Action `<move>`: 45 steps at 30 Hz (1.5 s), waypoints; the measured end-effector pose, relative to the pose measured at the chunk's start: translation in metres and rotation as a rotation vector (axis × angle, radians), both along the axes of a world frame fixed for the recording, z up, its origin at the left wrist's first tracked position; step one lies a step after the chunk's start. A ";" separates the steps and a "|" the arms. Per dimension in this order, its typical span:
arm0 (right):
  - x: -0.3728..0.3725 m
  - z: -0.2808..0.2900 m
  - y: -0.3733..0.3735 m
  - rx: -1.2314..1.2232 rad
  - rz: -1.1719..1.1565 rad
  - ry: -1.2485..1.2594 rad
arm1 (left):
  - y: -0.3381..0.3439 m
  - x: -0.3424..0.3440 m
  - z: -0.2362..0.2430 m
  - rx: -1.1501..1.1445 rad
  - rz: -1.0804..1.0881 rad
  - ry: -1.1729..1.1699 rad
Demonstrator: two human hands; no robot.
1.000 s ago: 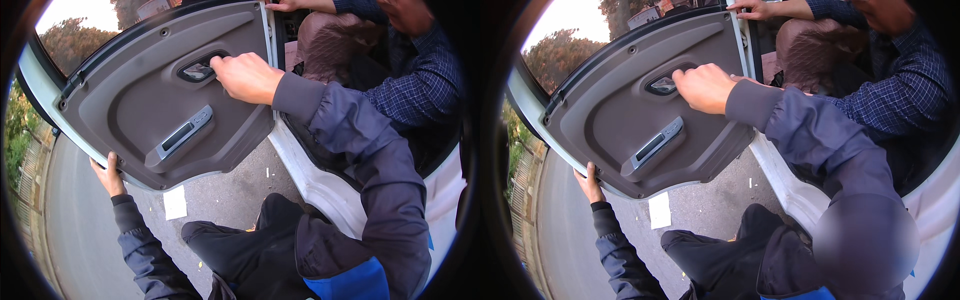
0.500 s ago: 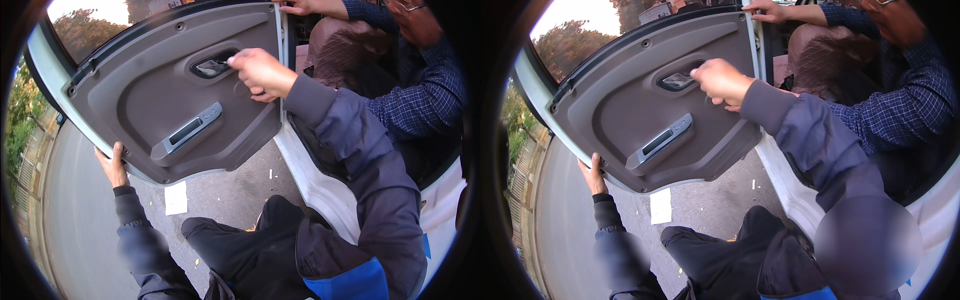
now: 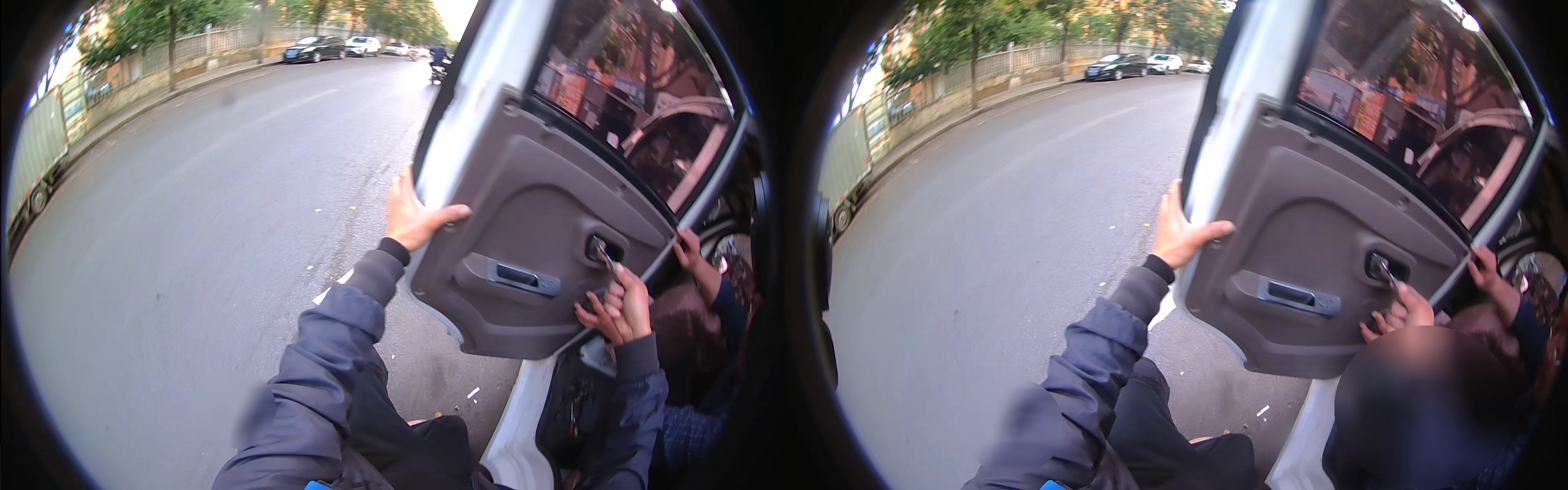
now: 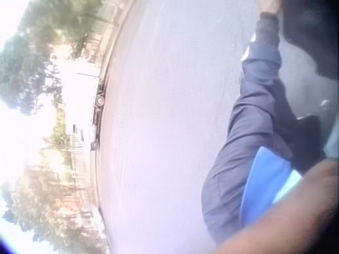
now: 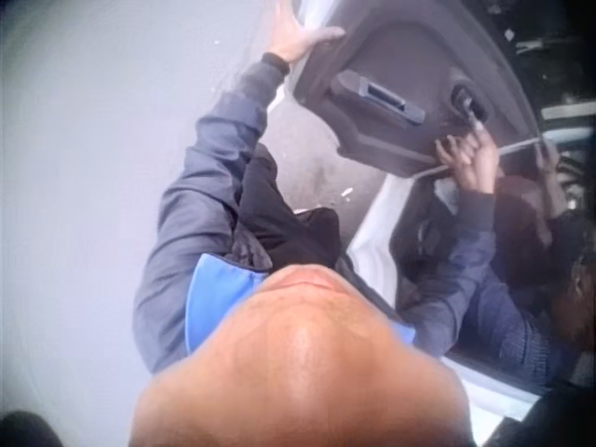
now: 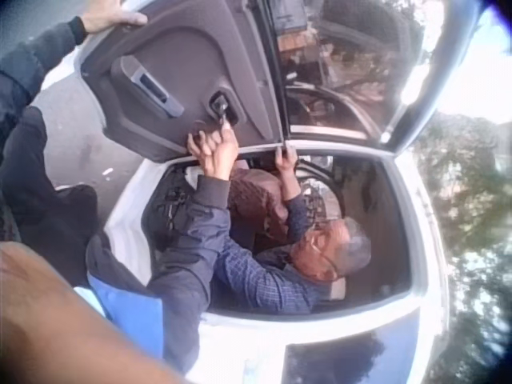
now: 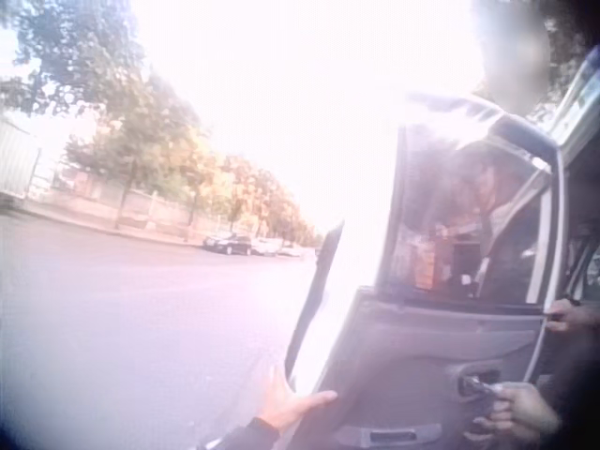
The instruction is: The person installs a car door panel by aligning it with the door frame and securing it with multiple fasteners. They use a screwdriver to tighten screws and insert plastic clips into designated holes, ensuring the panel is firmly attached.
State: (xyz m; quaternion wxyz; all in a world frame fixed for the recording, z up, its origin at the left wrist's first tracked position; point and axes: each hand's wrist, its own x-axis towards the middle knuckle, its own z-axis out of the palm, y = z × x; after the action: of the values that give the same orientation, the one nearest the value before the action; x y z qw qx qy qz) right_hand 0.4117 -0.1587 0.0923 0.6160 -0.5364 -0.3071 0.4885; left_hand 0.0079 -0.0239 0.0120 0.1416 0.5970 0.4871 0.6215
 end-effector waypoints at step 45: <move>0.013 -0.004 0.022 0.244 -0.170 -1.850 | 0.007 -0.017 -0.008 -0.023 -0.346 -0.162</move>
State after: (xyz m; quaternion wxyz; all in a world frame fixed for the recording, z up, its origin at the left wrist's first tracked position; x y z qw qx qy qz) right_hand 0.4248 -0.1372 0.0882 0.2124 -0.6641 -0.6839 -0.2148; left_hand -0.0086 -0.0165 0.0037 0.2921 0.6182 0.3711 0.6283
